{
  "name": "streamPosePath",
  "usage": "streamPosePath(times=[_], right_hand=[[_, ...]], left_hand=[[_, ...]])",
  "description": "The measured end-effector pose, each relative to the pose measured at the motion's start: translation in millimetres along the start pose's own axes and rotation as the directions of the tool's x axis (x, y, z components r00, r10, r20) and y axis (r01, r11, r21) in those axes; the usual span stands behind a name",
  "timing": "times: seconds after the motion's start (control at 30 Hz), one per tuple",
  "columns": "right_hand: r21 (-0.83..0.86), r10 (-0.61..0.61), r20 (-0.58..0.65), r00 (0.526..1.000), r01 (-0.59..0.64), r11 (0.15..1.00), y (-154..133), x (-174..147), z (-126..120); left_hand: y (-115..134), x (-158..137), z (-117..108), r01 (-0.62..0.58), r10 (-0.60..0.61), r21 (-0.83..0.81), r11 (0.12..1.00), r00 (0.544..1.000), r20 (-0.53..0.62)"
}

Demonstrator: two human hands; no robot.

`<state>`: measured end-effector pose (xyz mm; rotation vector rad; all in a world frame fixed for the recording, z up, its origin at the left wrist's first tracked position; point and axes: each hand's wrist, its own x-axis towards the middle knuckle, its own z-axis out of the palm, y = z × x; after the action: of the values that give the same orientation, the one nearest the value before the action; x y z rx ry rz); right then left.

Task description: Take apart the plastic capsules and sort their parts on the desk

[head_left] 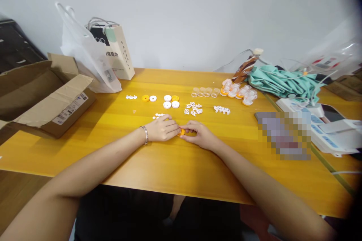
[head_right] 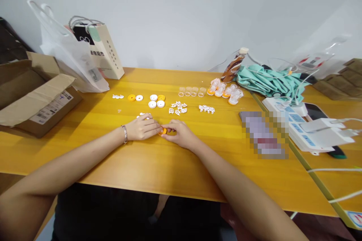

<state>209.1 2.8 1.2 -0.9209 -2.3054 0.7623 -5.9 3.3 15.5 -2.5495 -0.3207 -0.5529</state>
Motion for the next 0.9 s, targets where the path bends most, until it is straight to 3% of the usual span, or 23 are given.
streamPosePath(times=[0.43, 0.9], right_hand=[[-0.011, 0.011, 0.032, 0.999, -0.011, 1.0, 0.1, 0.6, -1.0], [-0.016, 0.005, 0.033, 0.999, -0.004, 1.0, 0.4, 0.8, -0.6]], left_hand=[[-4.1, -2.0, -2.4, 0.087, -0.082, -0.14, 0.986, 0.996, 0.041], [-1.2, -3.0, 0.8, -0.004, 0.005, -0.061, 0.998, 1.0, 0.016]])
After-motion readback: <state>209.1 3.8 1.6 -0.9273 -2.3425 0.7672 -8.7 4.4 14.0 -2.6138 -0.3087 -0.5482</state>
